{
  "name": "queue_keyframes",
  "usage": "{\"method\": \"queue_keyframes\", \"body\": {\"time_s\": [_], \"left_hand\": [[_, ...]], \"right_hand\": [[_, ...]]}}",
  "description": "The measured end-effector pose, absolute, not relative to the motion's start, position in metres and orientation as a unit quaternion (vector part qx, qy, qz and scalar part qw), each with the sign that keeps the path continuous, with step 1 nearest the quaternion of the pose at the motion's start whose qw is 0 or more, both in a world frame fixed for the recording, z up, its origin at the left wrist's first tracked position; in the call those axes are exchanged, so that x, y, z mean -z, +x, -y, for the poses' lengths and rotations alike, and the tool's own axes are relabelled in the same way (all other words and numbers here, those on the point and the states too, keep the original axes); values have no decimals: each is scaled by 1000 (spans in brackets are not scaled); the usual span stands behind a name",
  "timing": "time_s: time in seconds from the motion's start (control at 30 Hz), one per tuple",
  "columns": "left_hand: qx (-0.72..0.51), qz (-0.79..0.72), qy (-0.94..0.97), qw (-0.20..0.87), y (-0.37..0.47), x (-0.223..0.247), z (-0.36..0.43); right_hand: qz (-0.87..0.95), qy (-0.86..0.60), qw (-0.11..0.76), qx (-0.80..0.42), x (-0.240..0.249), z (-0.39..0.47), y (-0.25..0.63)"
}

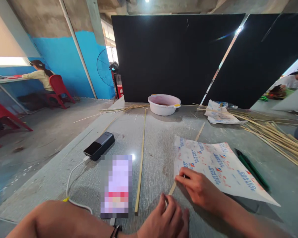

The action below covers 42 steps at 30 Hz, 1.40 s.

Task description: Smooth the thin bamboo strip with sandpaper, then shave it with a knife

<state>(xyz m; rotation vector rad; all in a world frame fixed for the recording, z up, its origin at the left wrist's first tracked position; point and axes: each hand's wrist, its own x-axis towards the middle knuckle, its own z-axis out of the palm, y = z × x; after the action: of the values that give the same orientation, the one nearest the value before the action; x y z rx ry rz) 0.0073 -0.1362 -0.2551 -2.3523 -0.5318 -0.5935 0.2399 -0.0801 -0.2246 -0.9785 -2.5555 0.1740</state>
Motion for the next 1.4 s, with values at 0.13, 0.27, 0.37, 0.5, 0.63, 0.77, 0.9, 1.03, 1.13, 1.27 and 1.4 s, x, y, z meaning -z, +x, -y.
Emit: {"method": "queue_keyframes", "body": {"time_s": [0.13, 0.27, 0.37, 0.5, 0.63, 0.77, 0.9, 1.03, 1.13, 1.27, 1.4], "left_hand": [[237, 211, -894, 318, 9, 253, 136], [230, 205, -896, 321, 9, 254, 136], [215, 205, -898, 323, 9, 254, 136], [205, 198, -902, 325, 7, 255, 136], [194, 189, -906, 326, 5, 256, 137], [184, 189, -908, 326, 5, 257, 137], [166, 184, -915, 320, 4, 259, 138], [167, 185, -914, 321, 4, 258, 138], [189, 190, -906, 328, 4, 257, 138], [175, 188, -910, 326, 5, 255, 138], [189, 195, -907, 321, 4, 254, 138]], "right_hand": [[916, -347, 192, -56, 223, 81, 239], [929, -320, 167, -77, 223, 84, 236], [914, -354, 196, -36, 225, 81, 239], [928, -327, 168, -58, 225, 83, 237], [922, -340, 179, -44, 224, 78, 240], [911, -358, 200, -31, 223, 79, 240], [929, -323, 162, -80, 223, 85, 236], [909, -370, 187, -37, 223, 77, 246], [914, -365, 174, -42, 221, 81, 246], [926, -332, 156, -86, 221, 87, 239], [906, -373, 196, -42, 222, 78, 242]]}}
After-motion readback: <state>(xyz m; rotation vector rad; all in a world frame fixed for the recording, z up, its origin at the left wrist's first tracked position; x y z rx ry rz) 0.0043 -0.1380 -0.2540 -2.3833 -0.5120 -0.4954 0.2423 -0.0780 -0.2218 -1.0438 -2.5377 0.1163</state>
